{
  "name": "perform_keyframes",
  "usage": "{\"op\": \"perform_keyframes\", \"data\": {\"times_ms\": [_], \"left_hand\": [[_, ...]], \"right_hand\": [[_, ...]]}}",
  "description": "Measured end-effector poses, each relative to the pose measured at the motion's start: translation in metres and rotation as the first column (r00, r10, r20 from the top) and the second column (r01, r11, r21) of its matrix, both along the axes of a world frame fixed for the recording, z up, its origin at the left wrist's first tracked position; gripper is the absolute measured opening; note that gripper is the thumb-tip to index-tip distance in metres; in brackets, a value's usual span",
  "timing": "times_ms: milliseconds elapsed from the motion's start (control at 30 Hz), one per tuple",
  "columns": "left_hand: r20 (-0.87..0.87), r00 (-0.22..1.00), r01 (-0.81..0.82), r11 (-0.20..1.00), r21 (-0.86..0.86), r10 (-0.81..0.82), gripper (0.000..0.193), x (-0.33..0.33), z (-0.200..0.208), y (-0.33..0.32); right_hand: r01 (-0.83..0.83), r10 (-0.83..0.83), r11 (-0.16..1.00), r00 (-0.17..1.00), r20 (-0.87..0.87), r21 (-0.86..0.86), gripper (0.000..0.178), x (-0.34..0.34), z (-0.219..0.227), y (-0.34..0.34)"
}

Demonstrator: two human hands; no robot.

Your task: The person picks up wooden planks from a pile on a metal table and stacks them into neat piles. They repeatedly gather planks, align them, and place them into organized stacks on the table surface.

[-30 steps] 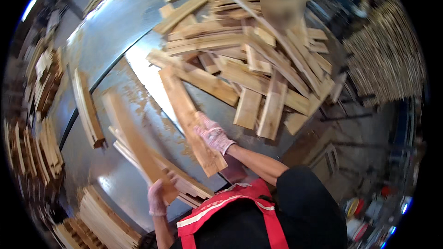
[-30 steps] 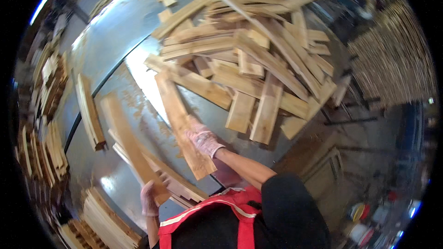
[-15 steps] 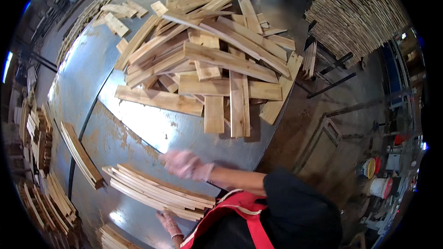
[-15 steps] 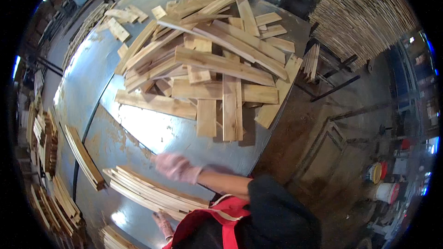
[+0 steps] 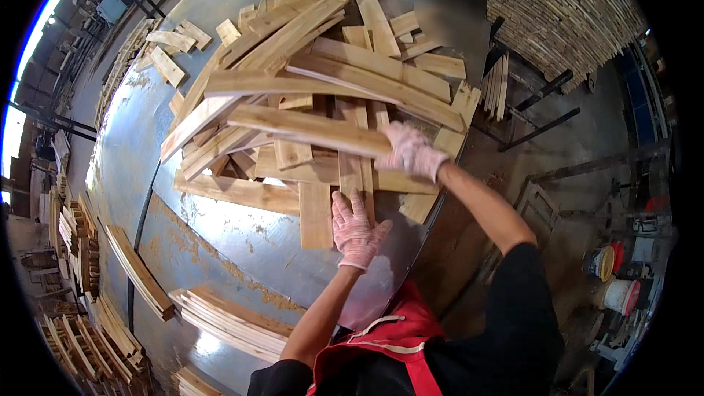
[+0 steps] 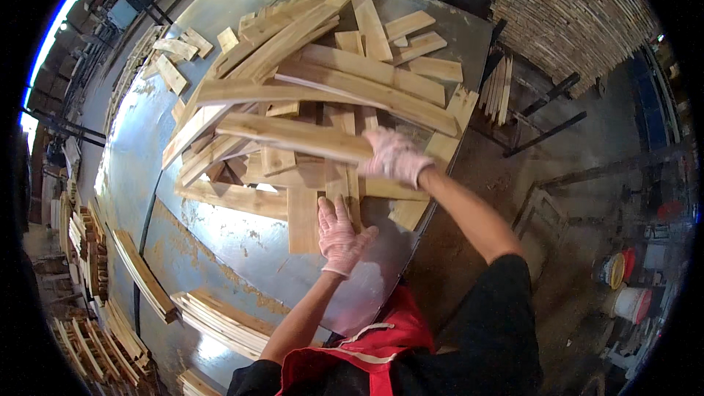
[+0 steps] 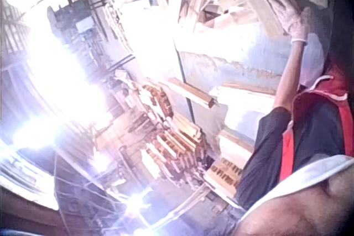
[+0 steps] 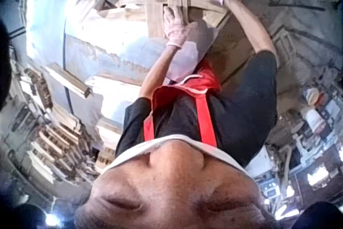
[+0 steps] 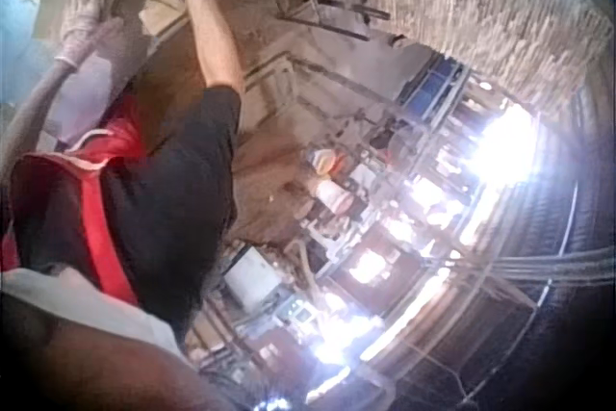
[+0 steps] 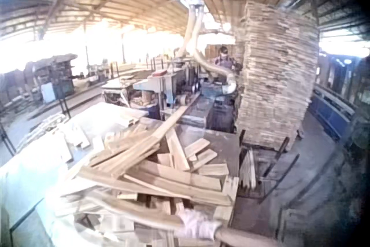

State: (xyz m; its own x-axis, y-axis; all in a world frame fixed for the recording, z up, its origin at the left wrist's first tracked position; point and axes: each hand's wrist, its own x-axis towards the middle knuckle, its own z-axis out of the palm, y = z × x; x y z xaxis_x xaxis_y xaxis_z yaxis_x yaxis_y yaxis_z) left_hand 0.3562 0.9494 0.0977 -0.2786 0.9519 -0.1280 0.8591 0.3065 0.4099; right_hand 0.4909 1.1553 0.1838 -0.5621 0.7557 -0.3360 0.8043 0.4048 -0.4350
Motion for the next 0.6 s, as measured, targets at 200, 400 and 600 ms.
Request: {"op": "perform_keyframes", "data": {"times_ms": [200,400,600], "left_hand": [[0.063,0.997,-0.049,0.996,-0.07,0.053,0.104,-0.036,0.036,-0.004],[0.117,0.978,-0.119,0.925,-0.36,0.171,0.105,-0.115,0.143,-0.092],[0.124,0.962,-0.205,0.941,-0.27,0.245,0.086,-0.142,0.174,-0.225]], "right_hand": [[0.072,0.068,0.884,0.958,-0.279,0.462,0.088,0.053,0.006,0.009],[0.143,-0.162,0.976,0.981,0.105,0.163,0.118,0.085,-0.068,0.133],[0.142,-0.145,0.989,0.967,-0.208,-0.029,0.102,0.044,-0.066,0.11]]}}
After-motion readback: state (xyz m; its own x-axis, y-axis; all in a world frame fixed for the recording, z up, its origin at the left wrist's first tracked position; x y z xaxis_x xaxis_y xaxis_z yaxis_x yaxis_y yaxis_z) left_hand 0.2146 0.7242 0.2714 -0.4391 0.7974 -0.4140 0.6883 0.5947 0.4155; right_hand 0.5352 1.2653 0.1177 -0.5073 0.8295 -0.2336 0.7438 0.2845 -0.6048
